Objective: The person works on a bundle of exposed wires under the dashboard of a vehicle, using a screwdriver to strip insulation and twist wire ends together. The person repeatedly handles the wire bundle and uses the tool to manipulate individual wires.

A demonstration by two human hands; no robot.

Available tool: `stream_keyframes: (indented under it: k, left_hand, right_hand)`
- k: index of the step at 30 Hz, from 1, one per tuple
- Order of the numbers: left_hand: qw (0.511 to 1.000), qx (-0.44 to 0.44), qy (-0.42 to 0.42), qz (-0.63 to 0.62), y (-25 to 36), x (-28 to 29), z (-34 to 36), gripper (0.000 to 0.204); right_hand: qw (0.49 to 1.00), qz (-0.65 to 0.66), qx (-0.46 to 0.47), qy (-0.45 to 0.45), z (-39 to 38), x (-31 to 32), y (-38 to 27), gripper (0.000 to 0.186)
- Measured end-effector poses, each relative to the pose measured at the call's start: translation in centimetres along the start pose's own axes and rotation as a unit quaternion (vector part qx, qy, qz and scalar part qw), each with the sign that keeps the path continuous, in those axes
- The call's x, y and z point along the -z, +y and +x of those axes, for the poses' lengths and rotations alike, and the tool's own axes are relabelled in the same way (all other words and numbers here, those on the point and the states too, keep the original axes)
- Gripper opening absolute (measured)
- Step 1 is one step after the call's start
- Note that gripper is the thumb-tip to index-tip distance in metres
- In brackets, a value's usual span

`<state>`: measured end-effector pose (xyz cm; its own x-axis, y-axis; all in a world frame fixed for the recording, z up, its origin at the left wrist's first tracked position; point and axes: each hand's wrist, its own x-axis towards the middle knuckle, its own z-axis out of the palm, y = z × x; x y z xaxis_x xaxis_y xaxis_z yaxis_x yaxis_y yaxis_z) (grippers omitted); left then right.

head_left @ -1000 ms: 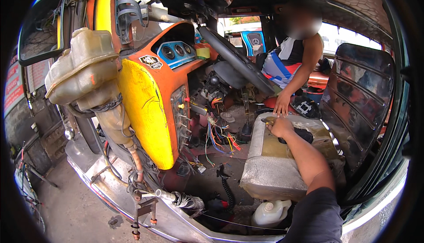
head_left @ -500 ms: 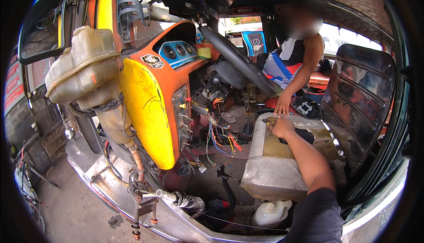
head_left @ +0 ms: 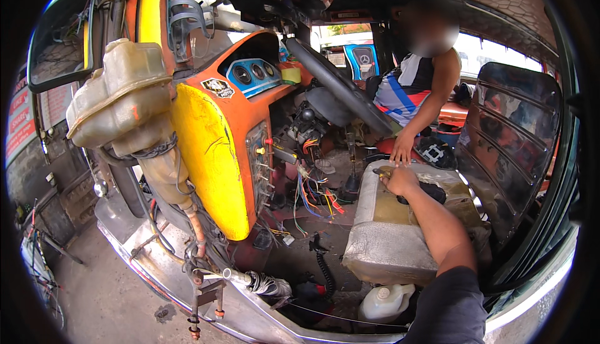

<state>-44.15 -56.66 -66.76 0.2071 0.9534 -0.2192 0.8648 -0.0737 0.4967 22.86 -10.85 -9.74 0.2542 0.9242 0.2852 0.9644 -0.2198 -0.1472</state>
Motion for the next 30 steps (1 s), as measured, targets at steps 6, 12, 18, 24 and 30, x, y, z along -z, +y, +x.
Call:
stream_keyframes:
  k: [6,12,18,24,30]
  left_hand:
    - [1.000,-0.011,0.004,0.003,-0.3,-0.4,0.6,0.031]
    - [0.989,-0.047,-0.081,0.115,-0.8,0.6,0.4,0.030]
    - [0.978,-0.125,-0.001,0.165,-0.9,0.3,-1.8,0.027]
    - [0.998,-0.005,-0.003,-0.057,-1.7,-0.1,-1.2,0.026]
    - [0.997,0.005,-0.017,-0.078,-1.3,0.9,-0.2,0.028]
  right_hand:
    - [0.999,-0.010,0.020,0.034,0.3,-0.5,-0.1,0.063]
    - [1.000,-0.010,0.017,0.014,-0.1,0.1,-0.7,0.062]
    - [0.999,-0.019,0.030,0.008,-0.9,0.0,-1.3,0.067]
    - [1.000,-0.006,-0.015,0.004,-1.5,0.8,-1.5,0.066]
    - [1.000,0.010,0.017,0.005,-1.1,1.2,-2.0,0.063]
